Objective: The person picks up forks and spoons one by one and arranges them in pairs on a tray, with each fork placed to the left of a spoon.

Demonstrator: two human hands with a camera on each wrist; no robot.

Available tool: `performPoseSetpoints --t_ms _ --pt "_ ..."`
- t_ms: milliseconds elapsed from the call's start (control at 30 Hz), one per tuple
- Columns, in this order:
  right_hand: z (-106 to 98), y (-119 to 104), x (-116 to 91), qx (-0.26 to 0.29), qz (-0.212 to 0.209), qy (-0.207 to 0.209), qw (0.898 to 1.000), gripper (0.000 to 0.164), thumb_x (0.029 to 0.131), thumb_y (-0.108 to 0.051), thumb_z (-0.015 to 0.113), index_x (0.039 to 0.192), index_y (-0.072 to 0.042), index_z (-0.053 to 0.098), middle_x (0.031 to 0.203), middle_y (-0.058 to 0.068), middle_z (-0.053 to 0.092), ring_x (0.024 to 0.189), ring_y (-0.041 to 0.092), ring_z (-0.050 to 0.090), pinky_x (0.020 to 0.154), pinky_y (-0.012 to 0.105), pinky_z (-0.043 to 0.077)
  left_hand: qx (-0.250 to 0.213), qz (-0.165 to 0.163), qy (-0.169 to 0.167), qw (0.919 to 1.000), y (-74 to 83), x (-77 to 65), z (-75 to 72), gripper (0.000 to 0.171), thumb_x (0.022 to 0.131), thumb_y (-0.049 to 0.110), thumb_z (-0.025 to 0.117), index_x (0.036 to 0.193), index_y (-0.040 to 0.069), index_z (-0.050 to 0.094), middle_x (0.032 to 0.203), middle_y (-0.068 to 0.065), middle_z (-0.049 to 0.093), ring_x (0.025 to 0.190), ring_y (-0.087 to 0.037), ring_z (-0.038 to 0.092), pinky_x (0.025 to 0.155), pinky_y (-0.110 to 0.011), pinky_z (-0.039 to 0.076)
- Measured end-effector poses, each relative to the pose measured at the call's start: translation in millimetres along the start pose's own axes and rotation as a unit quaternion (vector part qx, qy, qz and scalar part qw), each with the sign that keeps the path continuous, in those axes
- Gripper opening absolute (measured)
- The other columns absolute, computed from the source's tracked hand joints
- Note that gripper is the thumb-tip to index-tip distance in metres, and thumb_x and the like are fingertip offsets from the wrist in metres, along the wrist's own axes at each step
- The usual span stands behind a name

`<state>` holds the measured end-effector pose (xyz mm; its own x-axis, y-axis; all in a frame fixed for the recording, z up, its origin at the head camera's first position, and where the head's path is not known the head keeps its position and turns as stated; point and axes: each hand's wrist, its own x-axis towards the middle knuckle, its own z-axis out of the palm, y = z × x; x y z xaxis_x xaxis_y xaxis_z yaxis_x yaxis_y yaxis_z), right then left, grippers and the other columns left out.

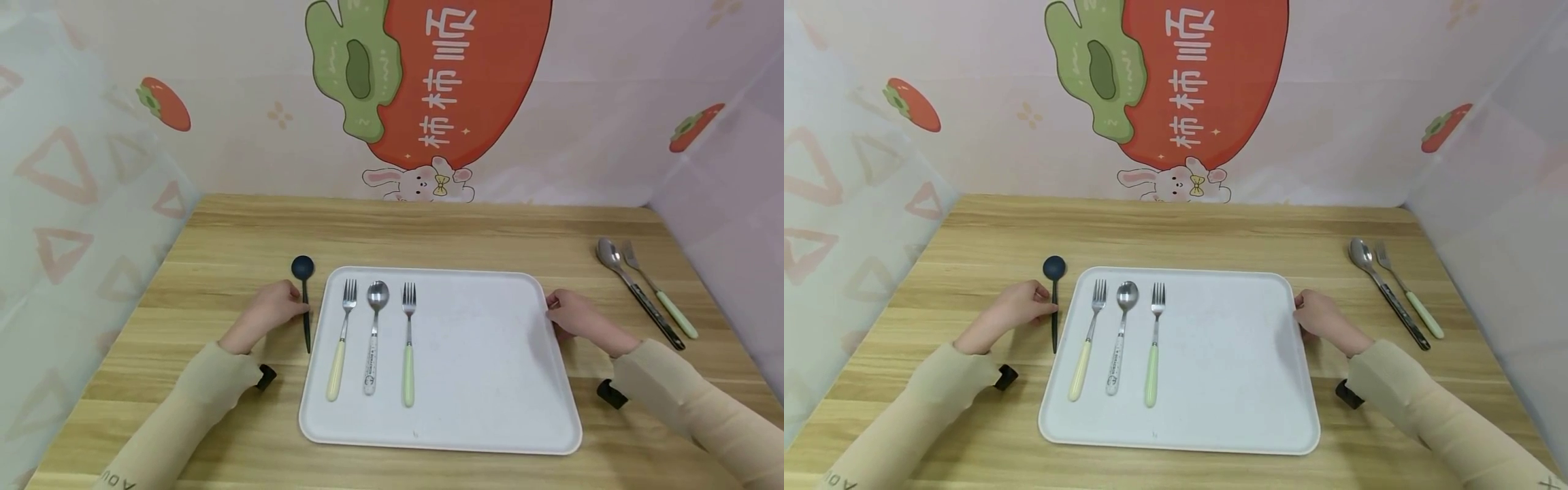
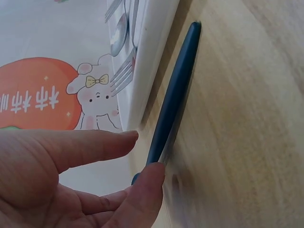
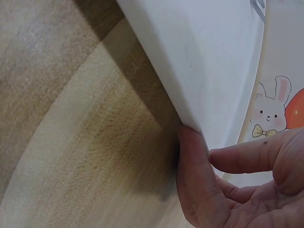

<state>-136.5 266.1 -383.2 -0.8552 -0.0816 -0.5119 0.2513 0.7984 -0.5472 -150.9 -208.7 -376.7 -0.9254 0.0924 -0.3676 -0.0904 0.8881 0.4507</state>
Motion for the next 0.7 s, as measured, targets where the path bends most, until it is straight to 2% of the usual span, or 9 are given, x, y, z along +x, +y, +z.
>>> performPoseSetpoints --t_ms 100,400,700 --pt "-0.5 0.3 1.1 -0.004 0.003 0.0 1.0 0.031 0.088 0.0 0.043 0.112 0.019 0.039 0.099 0.03 0.052 0.069 0.02 0.059 0.056 0.03 0.054 0.007 -0.004 -0.001 1.0 0.6 2.0 0.9 0.04 0.084 0.02 0.061 0.107 -0.012 0.054 0.087 -0.017 0.06 0.074 -0.022 0.054 0.068 -0.034 0.048" --pt "0.0 0.9 2.0 -0.005 0.0 0.003 1.0 0.03 0.088 0.0 0.042 0.111 0.019 0.04 0.1 0.031 0.051 0.065 0.019 0.059 0.054 0.031 0.054 0.003 -0.014 -0.014 0.9998 -0.6 5.4 1.4 0.028 0.082 0.014 0.061 0.097 -0.009 0.057 0.071 -0.01 0.057 0.062 -0.017 0.051 0.057 -0.026 0.042" --pt "0.1 2.3 2.2 -0.009 -0.001 0.003 1.0 0.031 0.087 0.0 0.042 0.111 0.019 0.04 0.1 0.032 0.052 0.06 0.016 0.059 0.053 0.031 0.053 0.02 0.006 -0.016 0.9996 -1.7 3.4 -0.9 0.014 0.079 0.005 0.057 0.086 -0.007 0.057 0.069 -0.01 0.056 0.059 -0.017 0.05 0.055 -0.025 0.04"
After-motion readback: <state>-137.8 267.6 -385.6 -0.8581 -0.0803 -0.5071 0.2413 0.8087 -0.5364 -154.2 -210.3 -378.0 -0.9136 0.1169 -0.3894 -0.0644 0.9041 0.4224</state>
